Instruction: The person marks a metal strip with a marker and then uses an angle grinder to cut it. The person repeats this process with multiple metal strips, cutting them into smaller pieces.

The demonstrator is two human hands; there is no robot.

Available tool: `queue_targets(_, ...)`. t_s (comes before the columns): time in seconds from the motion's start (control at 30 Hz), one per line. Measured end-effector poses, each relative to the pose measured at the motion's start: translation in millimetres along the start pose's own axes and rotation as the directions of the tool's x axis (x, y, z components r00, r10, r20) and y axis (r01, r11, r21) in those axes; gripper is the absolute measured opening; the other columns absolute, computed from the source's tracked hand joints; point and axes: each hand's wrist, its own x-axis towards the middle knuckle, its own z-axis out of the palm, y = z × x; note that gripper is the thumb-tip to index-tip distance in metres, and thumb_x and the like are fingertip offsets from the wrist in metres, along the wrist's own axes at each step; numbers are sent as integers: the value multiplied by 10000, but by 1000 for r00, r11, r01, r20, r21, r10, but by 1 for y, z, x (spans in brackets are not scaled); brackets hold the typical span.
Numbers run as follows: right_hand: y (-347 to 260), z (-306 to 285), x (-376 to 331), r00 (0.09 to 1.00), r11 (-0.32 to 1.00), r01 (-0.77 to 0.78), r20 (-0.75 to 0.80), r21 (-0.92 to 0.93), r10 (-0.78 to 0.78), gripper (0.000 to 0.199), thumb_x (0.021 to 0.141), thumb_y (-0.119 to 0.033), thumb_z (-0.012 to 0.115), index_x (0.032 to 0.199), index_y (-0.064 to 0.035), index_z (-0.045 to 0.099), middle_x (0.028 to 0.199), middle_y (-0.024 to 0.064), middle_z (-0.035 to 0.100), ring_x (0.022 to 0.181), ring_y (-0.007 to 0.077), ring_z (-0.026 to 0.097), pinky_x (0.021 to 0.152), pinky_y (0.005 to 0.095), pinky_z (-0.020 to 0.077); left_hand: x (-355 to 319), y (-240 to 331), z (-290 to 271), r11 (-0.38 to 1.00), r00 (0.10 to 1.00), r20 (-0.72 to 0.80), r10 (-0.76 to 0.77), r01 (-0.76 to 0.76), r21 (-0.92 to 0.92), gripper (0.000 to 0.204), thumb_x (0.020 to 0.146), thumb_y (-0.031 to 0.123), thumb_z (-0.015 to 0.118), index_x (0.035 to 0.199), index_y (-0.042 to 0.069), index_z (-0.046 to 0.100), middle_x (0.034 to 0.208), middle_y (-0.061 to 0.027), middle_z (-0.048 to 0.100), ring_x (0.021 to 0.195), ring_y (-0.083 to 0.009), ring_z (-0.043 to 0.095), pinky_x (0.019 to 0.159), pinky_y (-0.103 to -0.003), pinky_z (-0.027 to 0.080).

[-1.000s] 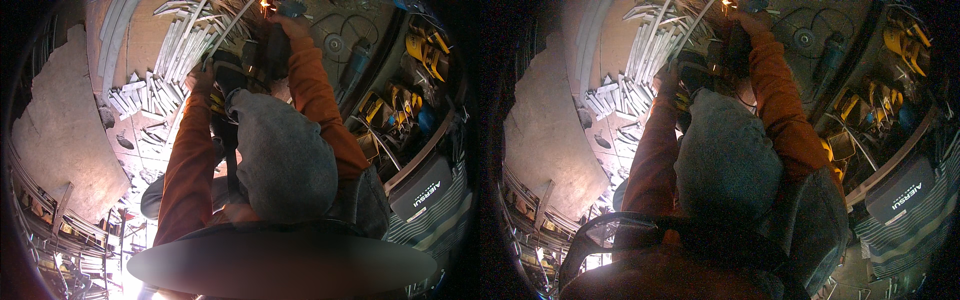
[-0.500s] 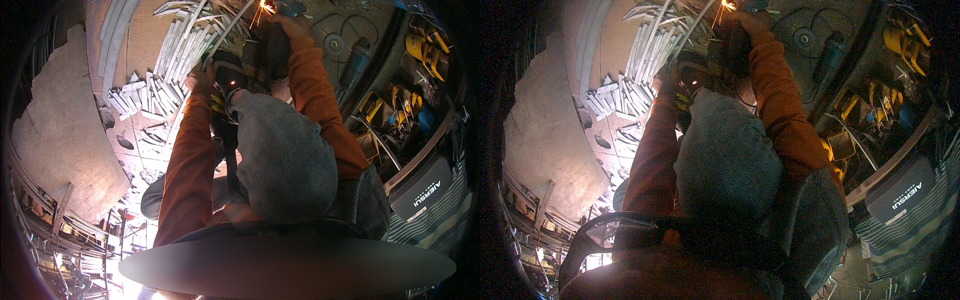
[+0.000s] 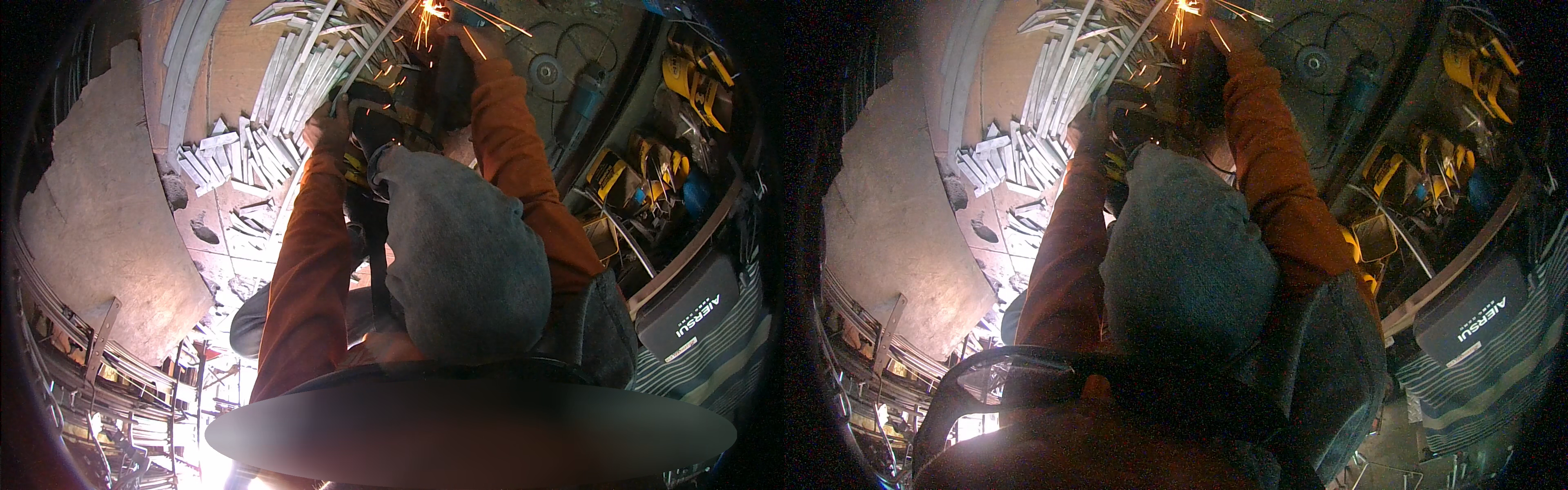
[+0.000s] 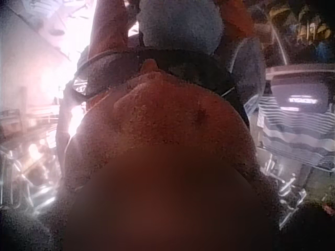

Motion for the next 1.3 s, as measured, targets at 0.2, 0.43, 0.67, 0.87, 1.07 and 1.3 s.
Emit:
queue_targets(0.2,0,0,-2,998,996,-47,-40,-73,44,540,637,-243,902,1100,-40,711,1110,69,695,989,232,644,880,386,525,1,-1,2,999,1000,6,-31,31,-13,489,846,600,688,847,121,786,751,-183,716,741,-409,705,671,-471,543)
queue_targets(0.43,-3,-2,-4,983,974,-164,-108,-156,148,561,625,-270,911,1096,-33,720,1119,81,706,1005,240,655,890,391,528,1,-3,5,999,999,-47,-27,28,20,497,836,613,691,915,135,796,804,-172,737,780,-390,722,704,-467,559)
queue_targets(0.67,16,3,8,999,992,-38,34,-124,42,765,658,-457,858,1225,5,633,1202,148,683,1106,316,636,962,423,512,1,0,3,999,1000,-21,-21,22,40,515,829,617,693,957,129,797,831,-186,740,797,-392,723,711,-465,563)
queue_targets(0.87,33,9,10,994,973,107,31,-206,-103,879,706,-595,796,1327,-9,589,1268,177,663,1198,356,607,1015,446,493,3,-4,6,996,998,31,-53,50,70,523,830,618,687,963,125,800,823,-191,740,800,-391,727,716,-472,566)
queue_targets(1.07,-4,3,-19,989,976,-102,-129,-192,78,664,602,-331,917,1164,-36,723,1164,128,709,1074,284,666,940,383,522,3,-6,7,998,999,-14,-30,30,52,536,821,622,694,965,117,803,816,-196,738,791,-393,727,717,-473,568)
queue_targets(1.3,-52,-7,-60,993,990,-49,-113,-129,35,695,578,-421,893,1106,-1,729,1102,176,733,1059,336,684,924,393,522,2,-7,7,999,999,-38,-17,18,27,573,814,615,704,1013,85,795,895,-206,747,852,-388,730,771,-465,572)
